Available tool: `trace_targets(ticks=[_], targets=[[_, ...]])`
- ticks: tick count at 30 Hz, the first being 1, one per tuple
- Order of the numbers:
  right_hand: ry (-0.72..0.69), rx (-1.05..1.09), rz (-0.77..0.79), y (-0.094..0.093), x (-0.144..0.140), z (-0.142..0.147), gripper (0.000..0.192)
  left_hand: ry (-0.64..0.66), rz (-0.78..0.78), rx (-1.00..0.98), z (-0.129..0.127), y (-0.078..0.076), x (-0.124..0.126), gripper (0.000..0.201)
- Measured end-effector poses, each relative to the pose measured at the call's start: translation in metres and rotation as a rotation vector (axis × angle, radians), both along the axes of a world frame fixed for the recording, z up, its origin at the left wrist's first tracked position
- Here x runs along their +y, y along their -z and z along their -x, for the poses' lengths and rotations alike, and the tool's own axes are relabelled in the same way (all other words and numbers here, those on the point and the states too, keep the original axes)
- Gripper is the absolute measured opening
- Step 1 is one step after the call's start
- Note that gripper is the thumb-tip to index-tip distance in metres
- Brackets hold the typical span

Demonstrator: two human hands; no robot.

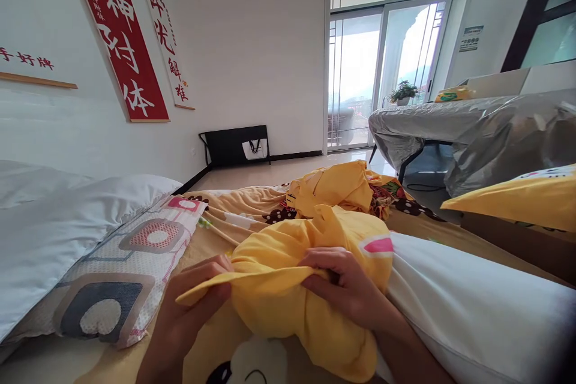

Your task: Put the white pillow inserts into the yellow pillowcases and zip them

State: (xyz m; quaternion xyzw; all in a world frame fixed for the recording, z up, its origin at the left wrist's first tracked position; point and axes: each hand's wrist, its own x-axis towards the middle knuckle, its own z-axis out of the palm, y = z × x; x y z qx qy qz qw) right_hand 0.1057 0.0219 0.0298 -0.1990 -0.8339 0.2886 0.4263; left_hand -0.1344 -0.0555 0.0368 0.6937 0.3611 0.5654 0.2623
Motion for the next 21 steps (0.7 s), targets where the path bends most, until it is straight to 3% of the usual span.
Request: trace_targets(ticks=[2,4,6,7,10,12,15,21], targets=[[-0.041,0.014,-0.032,-0.001,0.000,-0.001,0.022,0.249,-0.067,0.101,0.007,-0.002,0.000,0.026],[-0.041,0.038,-0.052,0.000,-0.001,-0.001,0.019,0.527,-0.155,0.187,0.013,-0.004,-0.001,0.042],[-0.032,0.063,-0.067,0.001,-0.002,0.001,0.018,0.612,-0.225,0.173,0.019,-0.007,-0.003,0.051],[-0.024,0.078,-0.077,0.002,-0.002,0.002,0.018,0.542,-0.233,0.178,0.021,-0.008,-0.004,0.046],[-0.001,0.125,-0.115,0.002,-0.002,0.005,0.016,0.088,-0.181,0.401,0.020,-0.011,-0.009,0.016],[-0.004,0.145,-0.133,0.002,-0.002,0.006,0.016,-0.080,-0.178,0.635,0.015,-0.012,-0.011,0.033],[-0.024,0.153,-0.153,0.002,-0.002,0.007,0.014,-0.111,-0.254,0.754,0.003,-0.011,-0.010,0.044],[-0.036,0.158,-0.183,0.005,0.000,0.010,0.015,-0.121,-0.376,0.742,-0.008,-0.005,-0.001,0.016]])
